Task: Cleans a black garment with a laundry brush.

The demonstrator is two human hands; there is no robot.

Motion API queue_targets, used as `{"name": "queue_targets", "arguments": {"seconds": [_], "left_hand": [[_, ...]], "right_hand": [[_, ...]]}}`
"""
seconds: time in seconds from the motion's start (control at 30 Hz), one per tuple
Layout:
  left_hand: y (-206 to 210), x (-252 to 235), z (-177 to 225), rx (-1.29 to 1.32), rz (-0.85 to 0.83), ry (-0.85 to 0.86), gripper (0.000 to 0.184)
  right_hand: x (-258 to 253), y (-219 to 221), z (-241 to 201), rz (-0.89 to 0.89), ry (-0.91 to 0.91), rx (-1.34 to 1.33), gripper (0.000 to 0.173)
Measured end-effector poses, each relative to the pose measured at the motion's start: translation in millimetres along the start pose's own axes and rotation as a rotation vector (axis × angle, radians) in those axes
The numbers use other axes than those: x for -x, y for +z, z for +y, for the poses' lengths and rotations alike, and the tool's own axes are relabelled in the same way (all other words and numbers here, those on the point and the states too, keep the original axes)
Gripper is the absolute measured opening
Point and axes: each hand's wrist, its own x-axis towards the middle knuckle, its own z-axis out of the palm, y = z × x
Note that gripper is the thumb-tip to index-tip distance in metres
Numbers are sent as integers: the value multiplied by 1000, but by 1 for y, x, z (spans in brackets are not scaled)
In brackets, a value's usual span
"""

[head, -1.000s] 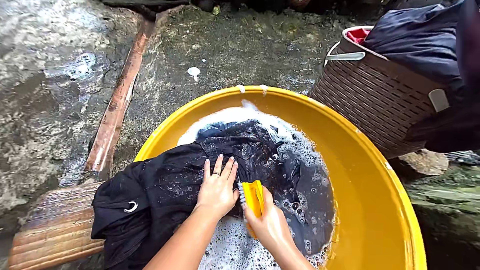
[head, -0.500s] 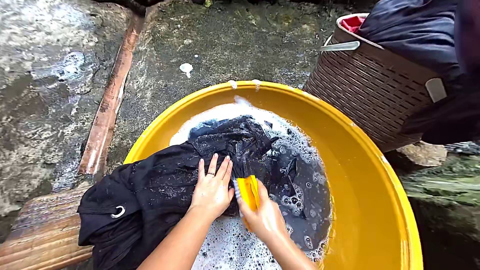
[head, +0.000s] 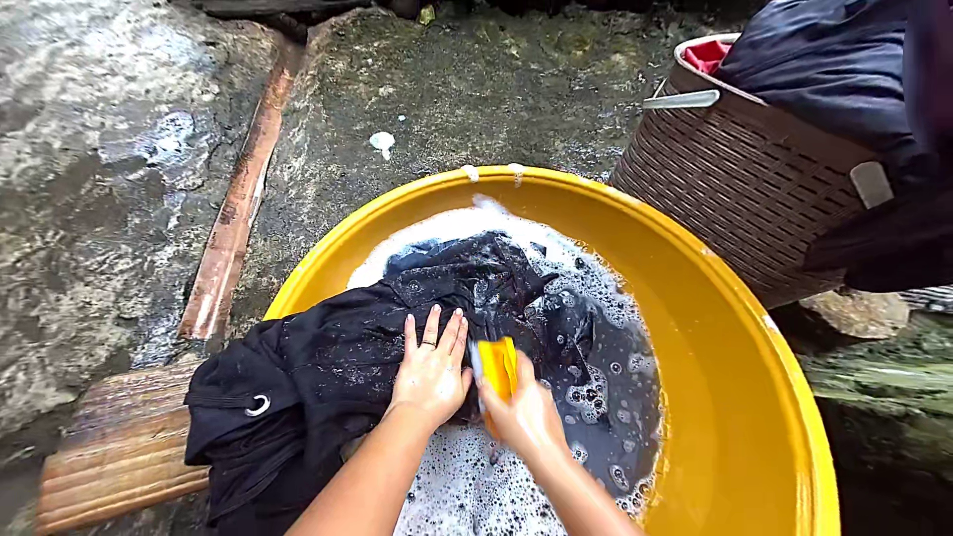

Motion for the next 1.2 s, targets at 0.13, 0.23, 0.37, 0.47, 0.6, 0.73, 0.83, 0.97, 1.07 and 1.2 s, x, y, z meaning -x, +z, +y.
{"name": "queue_targets", "arguments": {"seconds": [0.13,0.23,0.37,0.47,0.6,0.73,0.83,0.97,1.07,1.2], "left_hand": [[-1,-6,4,-6,12,-31,73],[1,-5,3,20,6,-44,70],[0,-6,4,13,-15,-33,69],[3,-5,3,21,19,-35,68],[2,-10,4,11,52,-44,67],[0,-9,7,26,30,-48,64],[0,-9,7,35,19,-48,65],[1,-11,6,39,14,-51,70],[2,-10,6,34,38,-60,71],[7,-8,6,40,102,-78,81]], "right_hand": [[-96,-18,-64,84,13,33,67],[-77,-4,-50,142,-67,-37,69],[12,1,15,-51,-4,-20,79],[-5,-11,-3,-68,10,-7,73],[-103,-22,-64,65,-8,40,65],[-67,-4,-38,134,-85,-12,70],[5,13,16,33,-63,-26,76],[15,-4,67,264,-25,-345,72],[-26,-45,97,607,126,-385,73],[-59,-49,137,547,354,-30,73]]}}
